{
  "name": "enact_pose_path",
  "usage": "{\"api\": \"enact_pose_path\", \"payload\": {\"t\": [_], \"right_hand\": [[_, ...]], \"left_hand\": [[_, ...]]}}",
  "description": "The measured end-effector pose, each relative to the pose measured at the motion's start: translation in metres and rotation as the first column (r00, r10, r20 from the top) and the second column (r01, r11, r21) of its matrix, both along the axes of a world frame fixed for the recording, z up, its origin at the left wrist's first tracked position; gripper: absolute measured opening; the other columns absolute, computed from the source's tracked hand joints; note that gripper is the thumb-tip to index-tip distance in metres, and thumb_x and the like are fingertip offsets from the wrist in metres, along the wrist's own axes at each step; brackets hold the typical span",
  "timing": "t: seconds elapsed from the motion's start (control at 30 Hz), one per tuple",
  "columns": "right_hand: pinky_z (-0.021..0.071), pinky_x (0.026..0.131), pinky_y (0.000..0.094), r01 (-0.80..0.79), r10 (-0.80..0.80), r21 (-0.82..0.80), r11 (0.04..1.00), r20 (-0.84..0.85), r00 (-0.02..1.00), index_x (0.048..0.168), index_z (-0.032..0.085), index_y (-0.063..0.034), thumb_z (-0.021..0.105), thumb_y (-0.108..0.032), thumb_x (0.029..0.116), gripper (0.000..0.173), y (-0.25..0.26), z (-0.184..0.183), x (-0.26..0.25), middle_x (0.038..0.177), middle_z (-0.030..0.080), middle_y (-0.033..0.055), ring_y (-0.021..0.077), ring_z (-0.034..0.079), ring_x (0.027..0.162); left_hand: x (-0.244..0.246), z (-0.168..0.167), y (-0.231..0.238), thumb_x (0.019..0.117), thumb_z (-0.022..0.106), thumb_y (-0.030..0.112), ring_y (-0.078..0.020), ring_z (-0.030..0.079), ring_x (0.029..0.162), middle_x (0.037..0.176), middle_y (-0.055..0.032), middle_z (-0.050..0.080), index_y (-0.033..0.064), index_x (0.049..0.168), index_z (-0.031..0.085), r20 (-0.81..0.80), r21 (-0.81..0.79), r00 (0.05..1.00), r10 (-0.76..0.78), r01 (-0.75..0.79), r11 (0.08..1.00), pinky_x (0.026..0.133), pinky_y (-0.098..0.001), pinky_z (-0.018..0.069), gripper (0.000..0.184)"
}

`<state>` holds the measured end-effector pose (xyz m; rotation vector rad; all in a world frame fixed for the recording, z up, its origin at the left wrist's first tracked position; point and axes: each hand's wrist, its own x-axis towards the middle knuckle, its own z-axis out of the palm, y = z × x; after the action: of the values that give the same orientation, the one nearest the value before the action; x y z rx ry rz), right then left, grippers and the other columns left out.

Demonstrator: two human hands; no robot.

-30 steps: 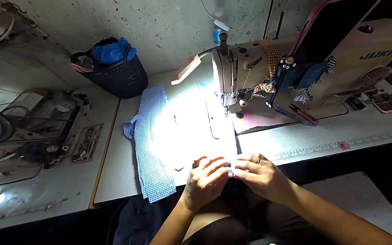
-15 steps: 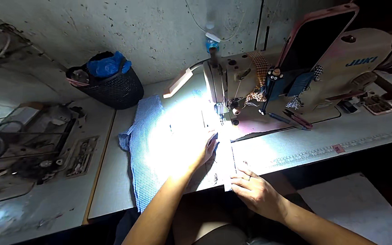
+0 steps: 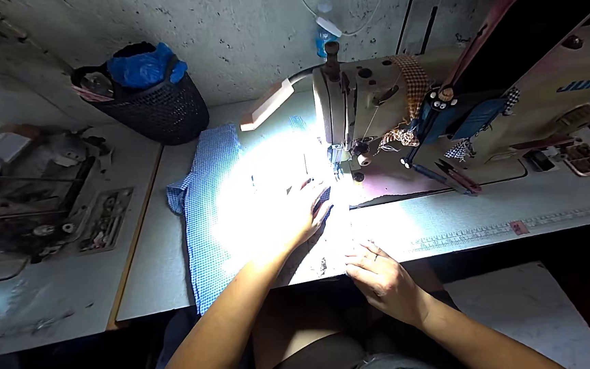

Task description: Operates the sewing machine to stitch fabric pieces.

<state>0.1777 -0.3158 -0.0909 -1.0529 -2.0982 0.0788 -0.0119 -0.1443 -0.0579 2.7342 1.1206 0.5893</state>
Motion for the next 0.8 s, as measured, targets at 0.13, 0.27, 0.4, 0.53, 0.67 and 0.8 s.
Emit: {"api": "enact_pose_path", "payload": {"t": [0.13, 0.27, 0.4, 0.53, 0.67, 0.8], "right_hand": [[0.0498, 0.109, 0.0388, -0.017, 0.014, -0.072, 0.997, -0.041, 0.999, 0.095, 0.079, -0.0078, 0.061, -0.013, 0.0978, 0.019, 0.023, 0.004, 0.006, 0.102, 0.078, 0.0064, 0.0189, 0.072, 0.110], [0.0523, 0.101, 0.0363, -0.016, 0.012, -0.084, 0.996, -0.038, 0.999, 0.096, 0.080, -0.0081, 0.062, -0.014, 0.0973, 0.020, 0.047, 0.006, 0.011, 0.103, 0.078, 0.0065, 0.0195, 0.071, 0.104], [0.0513, 0.104, 0.0378, 0.008, -0.013, -0.104, 0.994, -0.045, 0.999, 0.096, 0.080, -0.0072, 0.062, -0.014, 0.0970, 0.019, 0.066, 0.010, 0.014, 0.101, 0.078, 0.0075, 0.0203, 0.072, 0.105], [0.0539, 0.099, 0.0367, 0.019, -0.024, -0.089, 0.996, -0.061, 0.998, 0.096, 0.080, -0.0068, 0.063, -0.012, 0.0959, 0.018, 0.085, 0.011, 0.015, 0.100, 0.077, 0.0077, 0.0211, 0.071, 0.103], [0.0547, 0.097, 0.0373, 0.041, -0.047, -0.070, 0.997, -0.091, 0.995, 0.093, 0.080, -0.0060, 0.066, -0.010, 0.0932, 0.015, 0.104, 0.016, 0.016, 0.098, 0.077, 0.0097, 0.0224, 0.071, 0.103], [0.0529, 0.102, 0.0387, -0.001, -0.004, -0.034, 0.999, -0.154, 0.988, 0.089, 0.077, -0.0008, 0.066, -0.002, 0.0888, 0.010, 0.125, 0.014, 0.020, 0.104, 0.074, 0.0151, 0.0273, 0.068, 0.111]], "left_hand": [[0.004, 0.001, 0.020, 0.1039, 0.048, 0.038, -0.0310, 0.045, 0.143, 0.142, -0.0046, 0.062, 0.0179, 0.141, 0.062, -0.007, -0.006, 0.999, 0.051, -0.051, 0.999, 0.115, -0.0551, 0.0355, 0.045], [0.007, 0.001, 0.043, 0.1052, 0.045, 0.047, -0.0306, 0.040, 0.147, 0.145, -0.0075, 0.059, 0.0198, 0.139, 0.064, -0.011, 0.011, 0.997, 0.074, -0.074, 0.997, 0.117, -0.0598, 0.0293, 0.047], [0.011, 0.018, 0.056, 0.1054, 0.039, 0.055, -0.0298, 0.047, 0.142, 0.139, -0.0074, 0.062, 0.0174, 0.130, 0.067, -0.090, 0.052, 0.990, 0.106, -0.102, 0.993, 0.113, -0.0597, 0.0363, 0.053], [0.015, 0.018, 0.071, 0.1061, 0.041, 0.051, -0.0341, 0.050, 0.139, 0.131, -0.0124, 0.066, 0.0085, 0.122, 0.068, -0.079, 0.048, 0.991, 0.108, -0.104, 0.993, 0.115, -0.0586, 0.0343, 0.053], [0.017, 0.010, 0.065, 0.1079, 0.044, 0.035, -0.0333, 0.053, 0.137, 0.140, -0.0166, 0.061, 0.0030, 0.138, 0.061, 0.081, 0.024, 0.990, 0.115, -0.117, 0.993, 0.114, -0.0546, 0.0374, 0.047], [0.023, 0.012, 0.015, 0.0978, 0.059, 0.007, -0.0198, 0.069, 0.107, 0.115, -0.0157, 0.071, -0.0019, 0.109, 0.072, 0.425, -0.181, 0.905, -0.026, 0.113, 0.977, 0.096, -0.0377, 0.0536, 0.020]]}}
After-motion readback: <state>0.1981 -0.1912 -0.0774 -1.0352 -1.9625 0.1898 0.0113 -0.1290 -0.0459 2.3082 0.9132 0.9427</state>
